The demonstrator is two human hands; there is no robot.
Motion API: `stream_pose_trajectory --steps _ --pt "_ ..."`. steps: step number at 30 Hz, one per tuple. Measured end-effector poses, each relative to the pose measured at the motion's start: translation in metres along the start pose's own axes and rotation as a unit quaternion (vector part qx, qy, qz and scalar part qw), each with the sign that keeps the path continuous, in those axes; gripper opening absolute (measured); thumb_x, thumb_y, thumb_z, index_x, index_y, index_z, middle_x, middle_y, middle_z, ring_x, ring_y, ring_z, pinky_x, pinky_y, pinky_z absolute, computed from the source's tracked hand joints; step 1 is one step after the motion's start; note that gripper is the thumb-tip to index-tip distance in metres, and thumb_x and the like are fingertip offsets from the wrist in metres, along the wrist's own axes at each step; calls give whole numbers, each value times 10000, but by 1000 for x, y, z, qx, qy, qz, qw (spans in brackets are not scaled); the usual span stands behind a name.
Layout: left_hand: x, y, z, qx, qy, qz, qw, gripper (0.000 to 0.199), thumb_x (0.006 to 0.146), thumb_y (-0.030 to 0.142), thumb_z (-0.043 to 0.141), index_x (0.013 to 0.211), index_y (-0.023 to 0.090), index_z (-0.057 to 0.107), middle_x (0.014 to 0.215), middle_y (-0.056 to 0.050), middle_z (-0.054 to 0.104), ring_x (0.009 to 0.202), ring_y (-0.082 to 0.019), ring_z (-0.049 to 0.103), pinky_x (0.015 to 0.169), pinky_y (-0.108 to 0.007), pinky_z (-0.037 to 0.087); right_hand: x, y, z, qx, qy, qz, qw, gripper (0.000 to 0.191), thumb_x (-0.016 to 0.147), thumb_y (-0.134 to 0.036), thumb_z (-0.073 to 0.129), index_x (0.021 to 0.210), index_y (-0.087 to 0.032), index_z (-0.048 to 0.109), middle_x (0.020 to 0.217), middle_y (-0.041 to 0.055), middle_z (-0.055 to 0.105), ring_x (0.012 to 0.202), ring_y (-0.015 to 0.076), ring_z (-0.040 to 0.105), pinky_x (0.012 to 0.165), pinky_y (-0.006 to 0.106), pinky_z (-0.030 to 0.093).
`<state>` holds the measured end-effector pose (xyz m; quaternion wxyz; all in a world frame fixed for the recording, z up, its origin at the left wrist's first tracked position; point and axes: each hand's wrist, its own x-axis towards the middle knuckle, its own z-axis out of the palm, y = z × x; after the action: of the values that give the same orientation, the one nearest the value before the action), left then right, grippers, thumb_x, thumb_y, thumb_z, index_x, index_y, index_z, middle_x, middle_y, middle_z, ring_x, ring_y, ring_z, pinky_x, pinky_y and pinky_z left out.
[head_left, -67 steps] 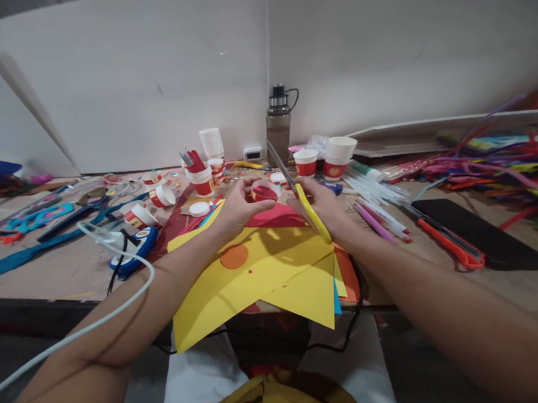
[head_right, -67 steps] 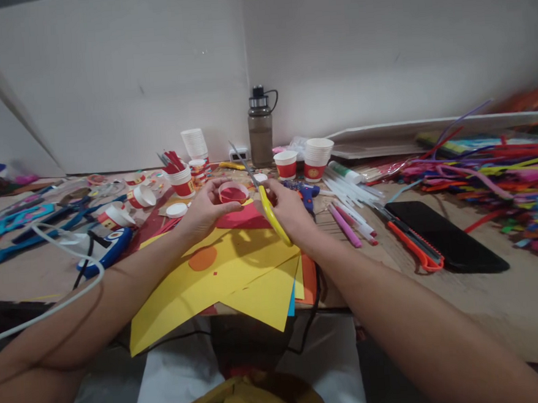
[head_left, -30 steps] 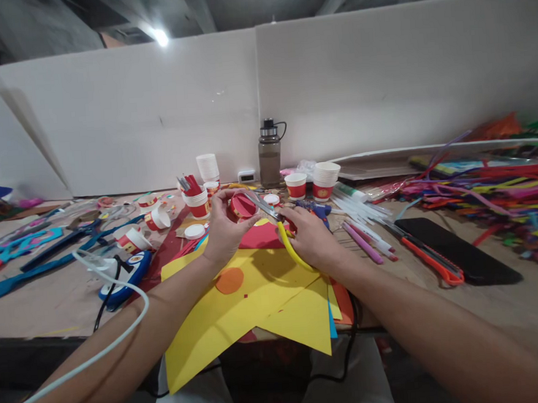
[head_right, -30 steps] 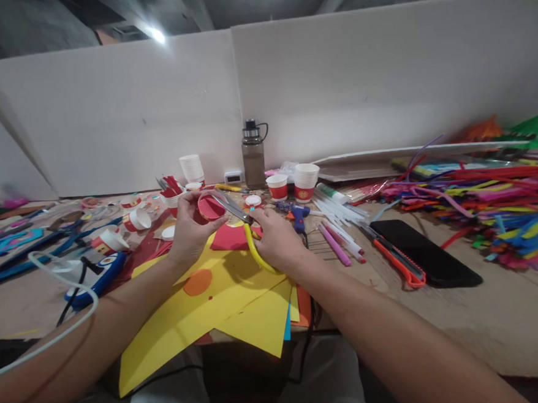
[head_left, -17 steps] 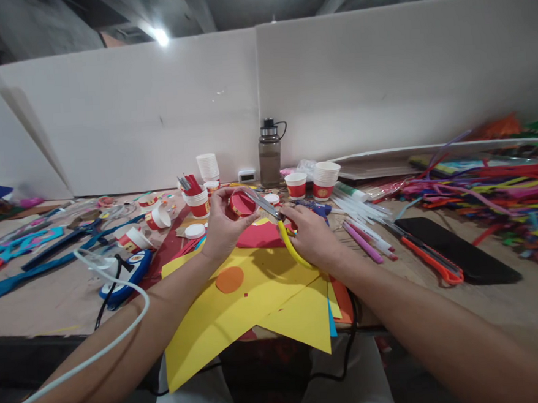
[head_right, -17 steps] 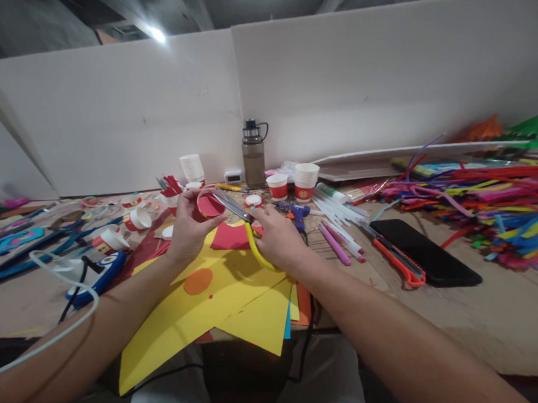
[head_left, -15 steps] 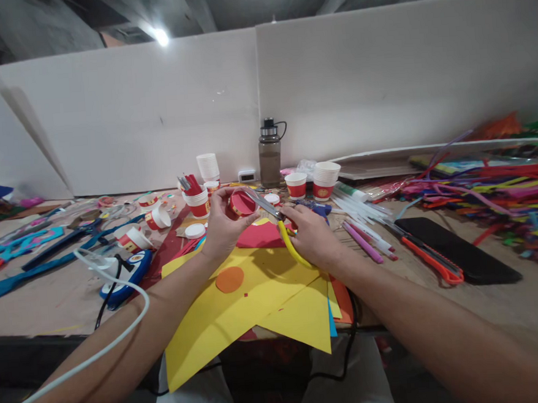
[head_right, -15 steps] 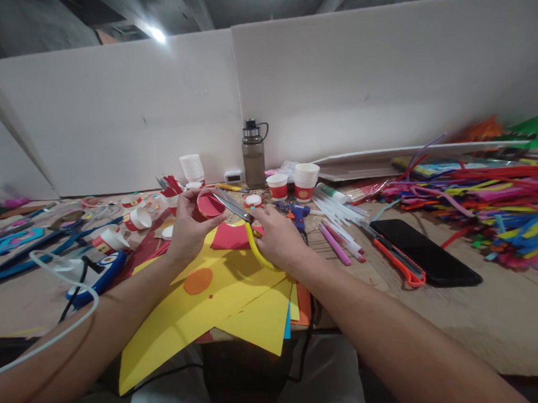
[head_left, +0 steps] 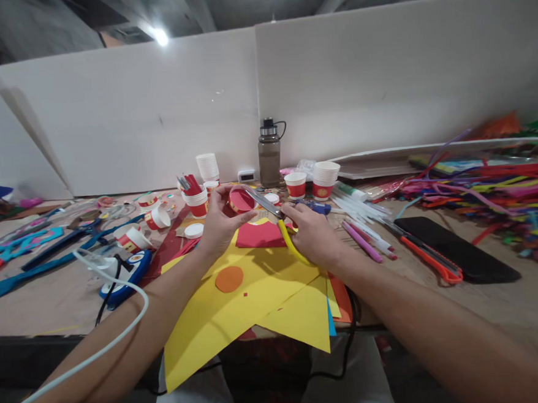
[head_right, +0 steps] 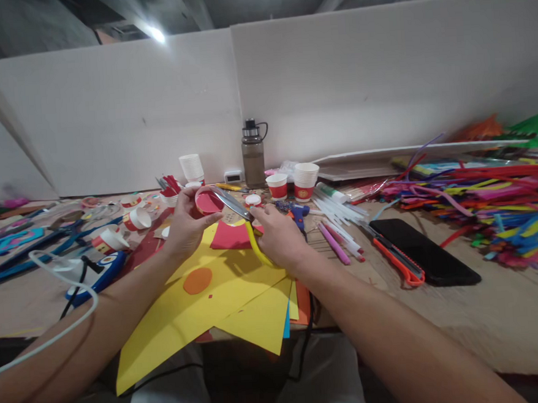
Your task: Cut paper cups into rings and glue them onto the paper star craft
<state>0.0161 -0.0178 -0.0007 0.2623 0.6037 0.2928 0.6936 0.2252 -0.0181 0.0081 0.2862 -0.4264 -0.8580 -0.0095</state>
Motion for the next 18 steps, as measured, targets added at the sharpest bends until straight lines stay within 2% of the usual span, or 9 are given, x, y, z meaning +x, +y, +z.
stream_pose_trajectory --steps 9,15,18 --pt "4 -3 -7 -24 -11 -33 999 605 599 230 846 1109 225 521 1192 -67 593 1084 -192 595 916 -328 507 0 -1 -3 -32 -2 -2 999 372 832 -175 500 1191 -176 598 1098 123 645 896 237 625 712 302 435" --pt "8 4 -10 -56 -29 -69 996 546 626 230 828 1100 218 557 1155 -65 612 1006 -166 610 827 -272 532 0 -1 -4 -28 -4 2 1000 347 838 -189 512 1173 -177 600 1083 120 645 895 227 617 714 293 424" --pt "9 5 -10 -69 -31 -67 995 537 632 232 823 1101 221 563 1172 -64 610 998 -165 614 806 -270 538 0 -2 -5 -31 3 11 999 351 845 -247 531 1187 -189 589 1053 116 628 852 220 608 690 292 419"
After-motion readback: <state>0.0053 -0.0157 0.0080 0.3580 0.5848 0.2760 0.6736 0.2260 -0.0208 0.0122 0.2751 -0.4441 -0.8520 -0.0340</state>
